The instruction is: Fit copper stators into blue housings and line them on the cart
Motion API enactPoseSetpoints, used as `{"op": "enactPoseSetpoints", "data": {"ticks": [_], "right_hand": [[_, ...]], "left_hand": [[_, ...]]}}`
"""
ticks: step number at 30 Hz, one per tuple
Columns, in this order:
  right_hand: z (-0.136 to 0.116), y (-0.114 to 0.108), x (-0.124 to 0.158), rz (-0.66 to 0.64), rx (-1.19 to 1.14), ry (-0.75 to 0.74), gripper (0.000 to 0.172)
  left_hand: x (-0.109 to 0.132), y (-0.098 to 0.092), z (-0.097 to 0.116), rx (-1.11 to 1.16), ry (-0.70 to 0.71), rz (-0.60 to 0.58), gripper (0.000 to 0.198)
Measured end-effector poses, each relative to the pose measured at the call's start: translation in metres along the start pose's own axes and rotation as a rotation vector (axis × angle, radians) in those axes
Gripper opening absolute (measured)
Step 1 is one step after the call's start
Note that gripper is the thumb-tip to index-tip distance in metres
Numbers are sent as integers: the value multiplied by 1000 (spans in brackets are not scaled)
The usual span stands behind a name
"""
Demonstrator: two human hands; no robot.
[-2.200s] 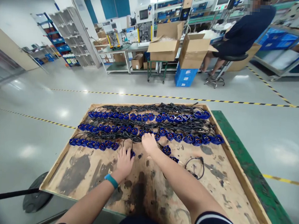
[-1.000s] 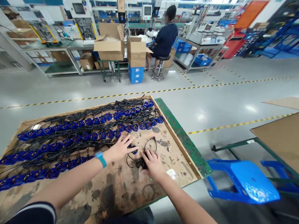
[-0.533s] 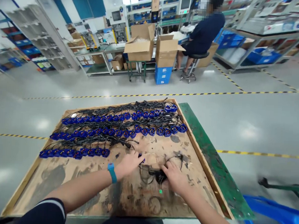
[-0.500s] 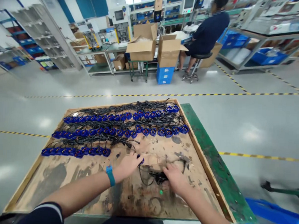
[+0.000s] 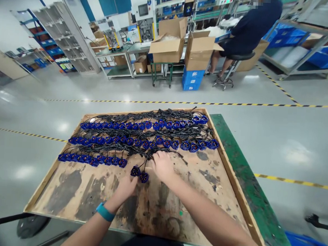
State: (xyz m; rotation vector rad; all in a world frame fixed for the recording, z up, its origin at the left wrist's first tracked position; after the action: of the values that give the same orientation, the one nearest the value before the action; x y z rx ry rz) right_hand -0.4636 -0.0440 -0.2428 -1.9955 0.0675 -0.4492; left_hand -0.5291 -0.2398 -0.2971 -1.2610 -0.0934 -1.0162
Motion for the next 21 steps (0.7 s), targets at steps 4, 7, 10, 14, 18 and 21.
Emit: {"op": "enactPoseSetpoints", "data": {"ticks": [4,7,10,14,18,21], "right_hand": [[-25,60,33,-73,-231,-82,48],[-35,95,33,-104,-322,-74,64],[-39,106,11,-101,-379,-41,56],[-48,97,-18,-68,-376,-35,53],[-48,89,-21,-53,-355,-17,60],[-29,84,-5,-38,-288,7,66]], "left_hand": [[4,-13,4,-231,302,54,82],[-4,-10,12,-440,546,-66,77],[-21,-16,7,-536,520,-60,56],[-36,-30,-4,-583,383,87,51],[-45,-35,-8,-585,345,133,50],[-50,-38,-10,-571,354,143,49]]}}
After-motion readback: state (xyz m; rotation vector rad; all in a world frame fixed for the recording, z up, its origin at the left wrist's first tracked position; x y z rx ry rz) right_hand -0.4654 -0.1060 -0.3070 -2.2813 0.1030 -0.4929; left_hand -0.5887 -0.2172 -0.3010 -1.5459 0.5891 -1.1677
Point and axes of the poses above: each hand's wrist, its own x-axis away from the middle knuckle, its own y-axis out of the palm, z = x × y, the point moved 8 cm from there along -x, towards the middle knuckle, and after that the axes turned 14 degrees about -z, right-handed, at the moved point
